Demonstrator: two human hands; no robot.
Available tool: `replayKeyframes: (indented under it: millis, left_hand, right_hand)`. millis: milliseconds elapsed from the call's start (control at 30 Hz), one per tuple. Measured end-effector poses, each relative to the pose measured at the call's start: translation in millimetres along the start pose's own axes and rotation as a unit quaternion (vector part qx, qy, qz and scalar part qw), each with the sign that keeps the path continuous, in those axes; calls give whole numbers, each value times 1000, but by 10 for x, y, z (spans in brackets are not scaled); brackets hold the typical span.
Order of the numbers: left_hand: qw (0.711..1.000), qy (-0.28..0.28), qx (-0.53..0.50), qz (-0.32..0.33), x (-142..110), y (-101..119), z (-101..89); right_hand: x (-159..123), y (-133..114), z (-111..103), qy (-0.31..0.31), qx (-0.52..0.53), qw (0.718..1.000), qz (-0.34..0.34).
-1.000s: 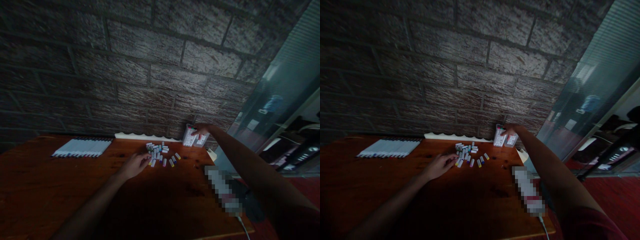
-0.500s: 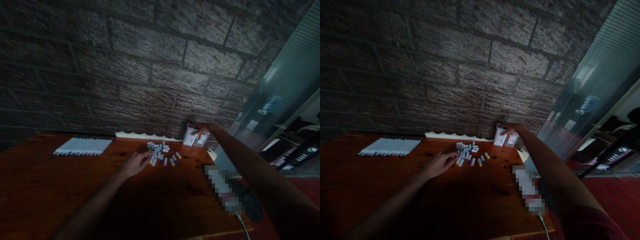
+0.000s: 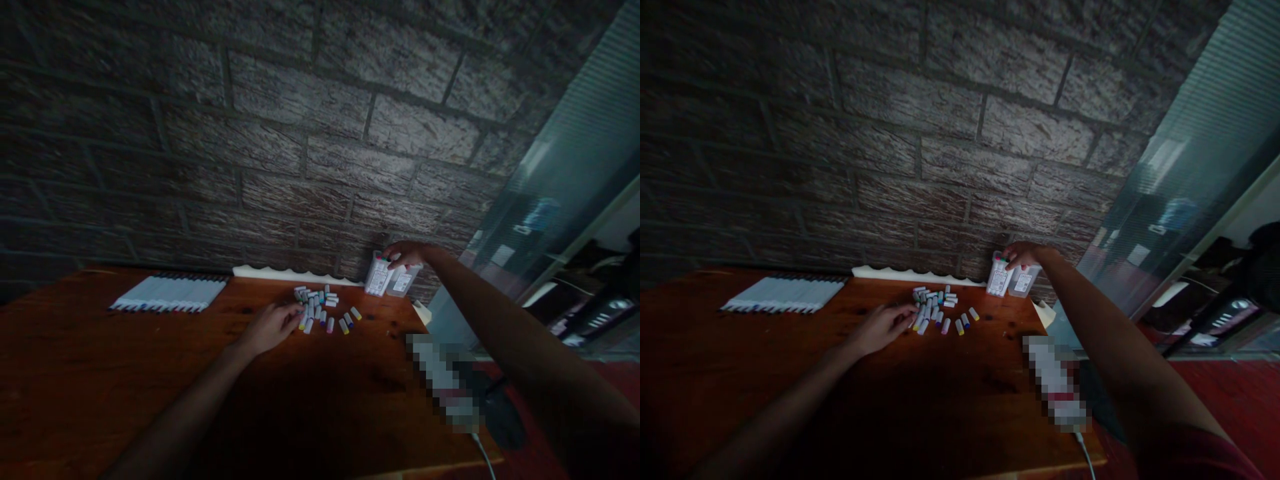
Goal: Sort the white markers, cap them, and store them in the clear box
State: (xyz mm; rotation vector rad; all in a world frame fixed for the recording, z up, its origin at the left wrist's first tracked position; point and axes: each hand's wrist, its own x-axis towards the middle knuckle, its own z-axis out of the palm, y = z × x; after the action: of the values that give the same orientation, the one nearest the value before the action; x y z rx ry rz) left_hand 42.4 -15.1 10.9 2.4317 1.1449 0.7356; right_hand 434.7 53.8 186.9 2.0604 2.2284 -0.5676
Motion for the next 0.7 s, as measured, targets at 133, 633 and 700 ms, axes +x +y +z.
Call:
replayKeyframes:
  millis: [133, 633, 700]
  left_hand:
    - [999, 33, 14, -30, -14, 100, -3]
    - [851, 181, 298, -393, -267, -673, -606]
    - [853, 177, 288, -399, -269, -708, -572]
  right_hand:
    - [-146, -151, 165, 172, 18, 984, -44]
    - [-393, -978, 2256, 390, 252, 869, -171]
    - [-410, -987, 2243, 391, 261, 865, -175]
